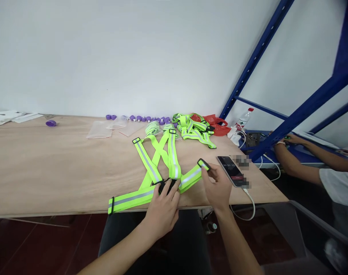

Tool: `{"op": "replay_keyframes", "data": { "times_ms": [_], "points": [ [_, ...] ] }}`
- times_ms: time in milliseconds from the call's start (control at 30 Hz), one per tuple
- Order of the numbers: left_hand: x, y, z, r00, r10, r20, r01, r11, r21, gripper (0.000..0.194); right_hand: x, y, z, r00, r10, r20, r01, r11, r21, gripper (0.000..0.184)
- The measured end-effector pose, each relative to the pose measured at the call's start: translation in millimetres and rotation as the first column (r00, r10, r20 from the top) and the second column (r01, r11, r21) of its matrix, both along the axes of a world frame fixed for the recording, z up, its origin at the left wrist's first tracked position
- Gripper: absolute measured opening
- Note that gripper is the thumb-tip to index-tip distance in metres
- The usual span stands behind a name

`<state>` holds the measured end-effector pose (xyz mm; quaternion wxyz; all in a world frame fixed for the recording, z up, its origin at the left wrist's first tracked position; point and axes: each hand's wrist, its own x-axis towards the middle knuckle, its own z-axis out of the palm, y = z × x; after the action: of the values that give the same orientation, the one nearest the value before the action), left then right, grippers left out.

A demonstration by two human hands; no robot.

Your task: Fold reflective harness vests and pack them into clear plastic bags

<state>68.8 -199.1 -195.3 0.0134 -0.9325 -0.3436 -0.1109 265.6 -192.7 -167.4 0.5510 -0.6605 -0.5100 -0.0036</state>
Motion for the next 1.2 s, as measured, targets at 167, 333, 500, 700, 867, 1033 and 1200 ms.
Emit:
{"op": "replay_keyframes", "data": {
  "times_ms": [167,333,500,700,867,1033,1200],
  "points": [
    [8,4,-9.7,0.999,-0.043,0.014,0.042,0.997,0.072,0.052,42,-7,-41.8,0.985,-0.058,-0.160,0.028,0.982,-0.186,0.040],
    [17,-3,-14.5,1.000,0.015,0.008,-0.015,0.996,0.083,0.073,45,-12,-50.3,0.991,-0.113,0.065,0.123,0.977,-0.173,0.039],
    [28,-12,-21.7,0.996,0.085,0.042,-0.089,0.991,0.099,0.069,2,-7,-10.9,0.883,-0.007,0.469,-0.087,0.980,0.178,0.021],
    [31,-14,-51.6,0.999,0.051,0.005,-0.051,0.999,0.007,0.050,-63,-1,-1.0,0.528,0.528,0.665,-0.584,0.794,-0.167,0.023],
    [10,-8,-39.4,0.988,-0.063,0.142,0.075,0.994,-0.077,0.027,-60,13,-17.1,0.521,0.668,0.532,-0.645,0.716,-0.268,0.012],
    [-23,-8,-12.3,0.738,-0.353,0.575,0.415,0.909,0.026,0.023,-46,12,-30.5,0.574,0.661,0.483,-0.628,0.734,-0.257,0.014],
    [-41,-9,-10.1,0.716,-0.028,0.697,0.062,0.998,-0.024,0.031,-43,3,-29.0,0.504,0.701,0.504,-0.674,0.685,-0.278,0.016]
  ]
}}
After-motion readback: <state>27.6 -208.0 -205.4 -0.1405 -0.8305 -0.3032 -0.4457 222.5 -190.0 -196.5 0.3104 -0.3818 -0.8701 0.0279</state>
